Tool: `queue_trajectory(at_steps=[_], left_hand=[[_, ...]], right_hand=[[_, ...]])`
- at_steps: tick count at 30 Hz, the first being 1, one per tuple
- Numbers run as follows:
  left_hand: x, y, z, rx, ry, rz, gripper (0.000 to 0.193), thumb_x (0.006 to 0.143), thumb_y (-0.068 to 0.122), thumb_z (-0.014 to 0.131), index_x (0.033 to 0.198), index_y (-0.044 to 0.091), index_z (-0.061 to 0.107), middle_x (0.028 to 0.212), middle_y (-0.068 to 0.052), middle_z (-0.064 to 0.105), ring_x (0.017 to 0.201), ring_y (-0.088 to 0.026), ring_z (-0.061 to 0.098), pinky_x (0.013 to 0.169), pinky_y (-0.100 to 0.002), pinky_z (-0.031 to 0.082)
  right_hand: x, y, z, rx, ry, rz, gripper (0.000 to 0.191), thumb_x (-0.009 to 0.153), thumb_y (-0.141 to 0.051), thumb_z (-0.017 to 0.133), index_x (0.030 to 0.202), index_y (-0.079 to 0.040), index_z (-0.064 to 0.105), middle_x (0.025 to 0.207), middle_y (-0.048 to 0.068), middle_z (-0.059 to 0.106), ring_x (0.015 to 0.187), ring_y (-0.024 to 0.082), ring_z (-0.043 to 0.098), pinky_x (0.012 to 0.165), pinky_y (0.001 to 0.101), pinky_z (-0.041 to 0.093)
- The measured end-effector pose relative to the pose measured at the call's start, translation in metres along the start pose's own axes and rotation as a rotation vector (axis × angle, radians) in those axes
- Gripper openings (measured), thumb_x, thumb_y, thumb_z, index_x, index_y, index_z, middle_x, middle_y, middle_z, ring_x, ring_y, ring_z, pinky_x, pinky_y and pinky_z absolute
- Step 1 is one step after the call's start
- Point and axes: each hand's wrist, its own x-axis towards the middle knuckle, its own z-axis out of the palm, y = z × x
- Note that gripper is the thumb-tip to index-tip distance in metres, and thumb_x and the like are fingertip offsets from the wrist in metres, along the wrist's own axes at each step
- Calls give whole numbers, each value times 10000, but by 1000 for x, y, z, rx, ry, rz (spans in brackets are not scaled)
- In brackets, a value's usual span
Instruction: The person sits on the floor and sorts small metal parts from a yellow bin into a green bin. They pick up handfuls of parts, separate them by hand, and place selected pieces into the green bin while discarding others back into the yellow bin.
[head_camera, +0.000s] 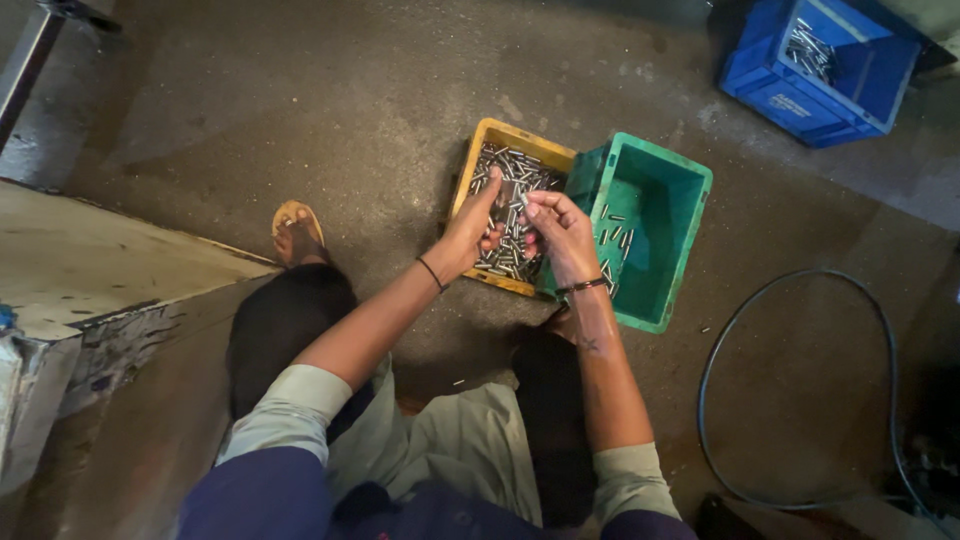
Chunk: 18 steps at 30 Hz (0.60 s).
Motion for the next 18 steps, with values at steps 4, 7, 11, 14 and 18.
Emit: queue_trajectory(at_steps=[4, 7, 11, 14, 18], left_hand=[[-10, 5, 4, 33, -49, -2, 563, 945, 690, 513, 897, 129, 543, 626, 45, 458, 443, -27, 401, 337, -176, 272], [-14, 8, 7, 65, -71, 19, 578, 945, 694, 495, 899, 120, 548, 626, 48, 463, 442, -23, 410, 332, -171, 283], [-16, 9, 7, 89, -91, 69, 593, 955, 696, 464, 906, 114, 560, 646, 54, 501, 450, -15, 428, 337, -166, 302], [-15, 9, 7, 132, -108, 116, 595, 953, 698, 463, 893, 114, 563, 655, 47, 532, 442, -17, 427, 336, -167, 297], [-7, 4, 6, 99, -39, 107, 574, 939, 691, 483, 882, 125, 566, 645, 38, 531, 433, -34, 441, 337, -178, 280]], right_hand=[[-1, 3, -3, -57, -7, -21, 239, 969, -155, 739, 1164, -18, 721, 901, 24, 676, 712, 81, 620, 573, 230, 574], [-1, 3, -2, -95, 31, 1, 227, 946, -150, 736, 1139, -29, 729, 899, 20, 681, 708, 79, 617, 561, 234, 581], [1, 6, -2, -106, 30, 10, 240, 942, -151, 718, 1153, -38, 720, 879, 29, 685, 699, 89, 630, 562, 238, 592], [5, 13, -3, -174, 26, -22, 243, 969, -171, 704, 1173, -38, 713, 879, 37, 672, 702, 94, 629, 570, 245, 592], [5, 22, -10, -67, -1, -53, 248, 1032, -220, 656, 1165, -15, 699, 934, 29, 667, 713, 101, 609, 578, 259, 575]])
